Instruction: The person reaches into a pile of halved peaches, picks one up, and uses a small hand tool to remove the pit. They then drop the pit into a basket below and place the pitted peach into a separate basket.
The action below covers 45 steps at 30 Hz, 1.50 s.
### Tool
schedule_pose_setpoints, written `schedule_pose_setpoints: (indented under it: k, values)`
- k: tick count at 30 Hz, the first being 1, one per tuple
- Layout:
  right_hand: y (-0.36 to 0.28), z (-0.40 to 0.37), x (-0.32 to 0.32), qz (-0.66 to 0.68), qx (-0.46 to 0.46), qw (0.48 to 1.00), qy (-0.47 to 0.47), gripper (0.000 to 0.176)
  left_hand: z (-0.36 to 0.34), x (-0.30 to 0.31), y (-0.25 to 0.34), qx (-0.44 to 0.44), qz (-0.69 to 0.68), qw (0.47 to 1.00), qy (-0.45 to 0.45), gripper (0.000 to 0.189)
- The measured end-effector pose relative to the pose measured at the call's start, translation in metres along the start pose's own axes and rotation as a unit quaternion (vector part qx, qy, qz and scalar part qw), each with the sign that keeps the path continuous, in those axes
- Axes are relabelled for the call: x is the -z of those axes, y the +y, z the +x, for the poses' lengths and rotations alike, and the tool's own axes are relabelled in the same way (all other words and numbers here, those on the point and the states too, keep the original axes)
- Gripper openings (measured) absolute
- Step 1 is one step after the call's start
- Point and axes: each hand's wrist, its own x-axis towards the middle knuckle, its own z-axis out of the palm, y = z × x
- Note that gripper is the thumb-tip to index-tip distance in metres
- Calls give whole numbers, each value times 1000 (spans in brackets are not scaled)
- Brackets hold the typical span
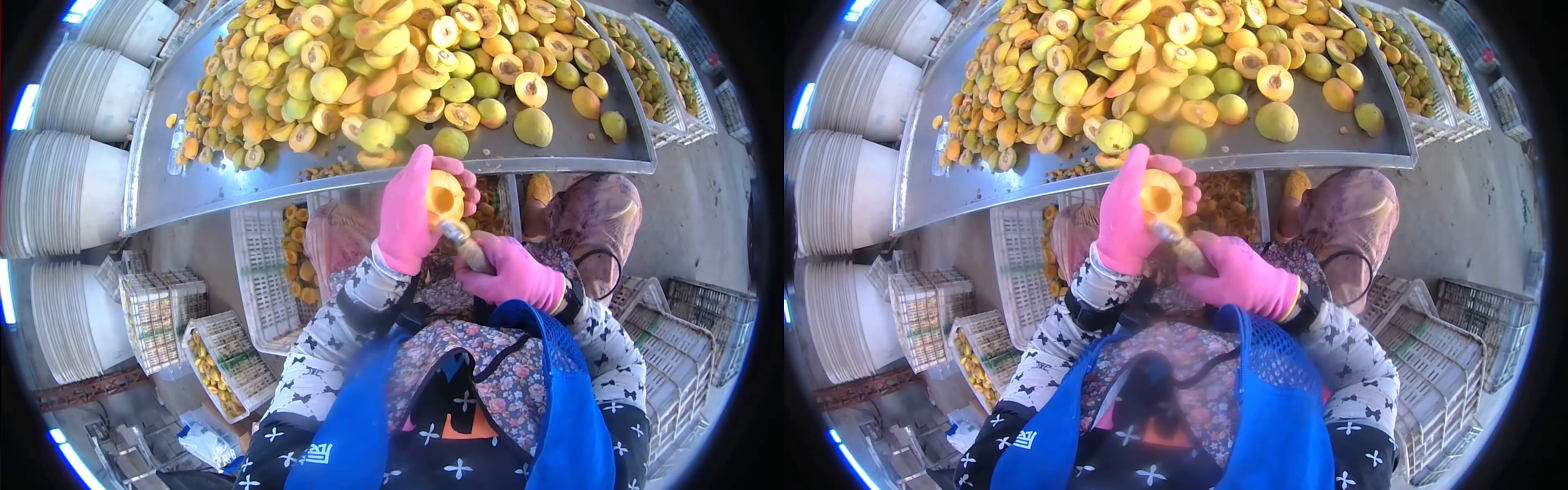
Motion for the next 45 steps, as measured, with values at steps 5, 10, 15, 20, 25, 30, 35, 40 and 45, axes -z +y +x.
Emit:
schedule_pose_setpoints:
  k: [5, 10, 15, 20, 25, 30, 35, 40, 45]
  values:
    - [-1, 4, -12, -33, -48, 993, 100, 23, -7, -5, -8, -173, 116, 978, -21, 34]
    - [-3, 11, -26, 223, -76, 972, 17, 21, -12, -28, -4, -124, -6, 986, 107, 42]
    - [-27, 5, -6, 408, -148, 896, -93, 13, -14, -10, 2, -155, 62, 983, 71, 43]
    - [-17, 12, 6, 141, -203, 963, -109, 11, -42, 30, 3, -145, 286, 939, 122, 25]
    - [41, 9, 3, -313, 33, 949, 5, 24, -79, 83, 36, -290, 623, 722, 78, 25]
    - [24, 15, 7, -262, -65, 963, -2, 26, -107, 165, 124, -79, 684, 684, 240, 46]
    - [22, 15, 1, -239, -22, 970, 38, 27, 41, 212, 117, 5, 591, 717, 370, 74]
    - [28, 3, 2, -259, -10, 962, 84, 32, 95, 214, 80, -8, 608, 668, 430, 73]
    - [12, 9, 3, -221, 31, 969, 105, 32, 56, 176, 78, -176, 268, 901, 292, 48]
